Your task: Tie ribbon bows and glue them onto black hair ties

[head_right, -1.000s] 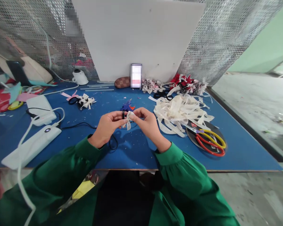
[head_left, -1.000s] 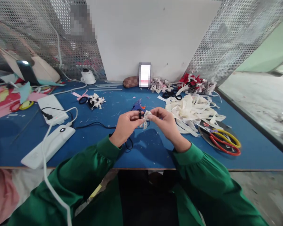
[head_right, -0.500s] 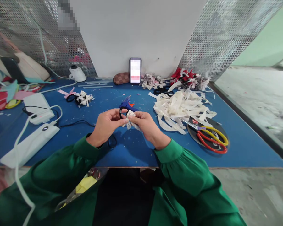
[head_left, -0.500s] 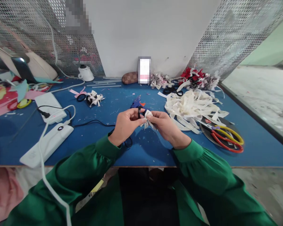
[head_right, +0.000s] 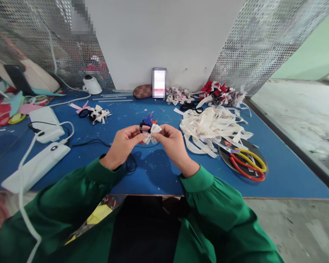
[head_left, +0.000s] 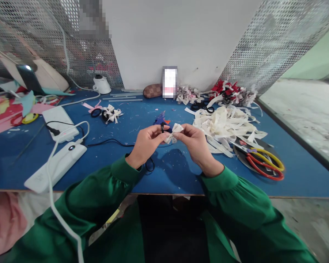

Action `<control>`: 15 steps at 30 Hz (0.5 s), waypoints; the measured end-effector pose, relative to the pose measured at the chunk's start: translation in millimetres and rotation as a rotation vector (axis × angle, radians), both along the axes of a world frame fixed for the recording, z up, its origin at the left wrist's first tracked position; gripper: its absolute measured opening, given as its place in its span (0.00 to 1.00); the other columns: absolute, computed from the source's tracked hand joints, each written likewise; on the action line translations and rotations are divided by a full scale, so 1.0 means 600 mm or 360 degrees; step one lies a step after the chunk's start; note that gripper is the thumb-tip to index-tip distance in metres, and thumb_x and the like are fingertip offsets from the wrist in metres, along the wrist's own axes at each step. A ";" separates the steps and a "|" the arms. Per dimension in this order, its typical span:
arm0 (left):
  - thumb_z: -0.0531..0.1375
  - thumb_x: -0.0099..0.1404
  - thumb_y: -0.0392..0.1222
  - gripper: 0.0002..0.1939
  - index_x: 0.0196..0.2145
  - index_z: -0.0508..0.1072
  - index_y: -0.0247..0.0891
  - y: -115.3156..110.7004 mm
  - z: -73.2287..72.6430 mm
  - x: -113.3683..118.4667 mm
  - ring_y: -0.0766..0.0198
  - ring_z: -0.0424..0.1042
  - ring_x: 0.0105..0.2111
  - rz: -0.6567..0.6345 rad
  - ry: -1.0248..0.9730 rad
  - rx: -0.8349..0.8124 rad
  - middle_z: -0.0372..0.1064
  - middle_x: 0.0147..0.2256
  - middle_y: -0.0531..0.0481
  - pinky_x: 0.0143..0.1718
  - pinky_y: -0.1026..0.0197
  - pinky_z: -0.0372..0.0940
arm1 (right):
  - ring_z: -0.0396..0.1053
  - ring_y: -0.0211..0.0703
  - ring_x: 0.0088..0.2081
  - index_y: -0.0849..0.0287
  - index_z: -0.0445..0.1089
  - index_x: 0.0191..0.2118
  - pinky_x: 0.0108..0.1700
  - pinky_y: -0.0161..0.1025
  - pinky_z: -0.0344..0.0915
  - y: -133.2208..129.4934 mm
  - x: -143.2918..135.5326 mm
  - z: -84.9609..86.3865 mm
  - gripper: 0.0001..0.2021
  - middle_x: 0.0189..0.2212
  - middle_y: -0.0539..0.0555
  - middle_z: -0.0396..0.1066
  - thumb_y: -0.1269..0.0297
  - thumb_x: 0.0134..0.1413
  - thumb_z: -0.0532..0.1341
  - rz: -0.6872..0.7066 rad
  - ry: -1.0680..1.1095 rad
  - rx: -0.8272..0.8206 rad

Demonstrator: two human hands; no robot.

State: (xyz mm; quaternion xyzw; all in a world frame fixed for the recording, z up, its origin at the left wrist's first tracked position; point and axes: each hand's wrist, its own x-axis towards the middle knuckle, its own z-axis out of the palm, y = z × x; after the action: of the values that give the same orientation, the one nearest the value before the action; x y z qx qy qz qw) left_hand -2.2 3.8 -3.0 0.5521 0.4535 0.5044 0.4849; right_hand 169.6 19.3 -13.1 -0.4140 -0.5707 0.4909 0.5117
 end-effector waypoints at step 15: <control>0.62 0.64 0.43 0.07 0.32 0.78 0.38 -0.013 0.016 -0.006 0.64 0.72 0.25 -0.0101 0.0470 0.0310 0.74 0.27 0.51 0.28 0.63 0.66 | 0.69 0.43 0.35 0.54 0.73 0.33 0.40 0.43 0.67 -0.011 0.017 0.021 0.06 0.31 0.51 0.72 0.60 0.57 0.66 -0.0008 -0.0275 0.0633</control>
State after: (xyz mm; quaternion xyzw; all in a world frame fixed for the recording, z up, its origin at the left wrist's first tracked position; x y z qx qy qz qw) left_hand -5.6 -4.0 6.6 0.6786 0.4511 0.4437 0.3730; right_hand 179.6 12.6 -0.4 -0.3470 -0.6970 0.3299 0.5338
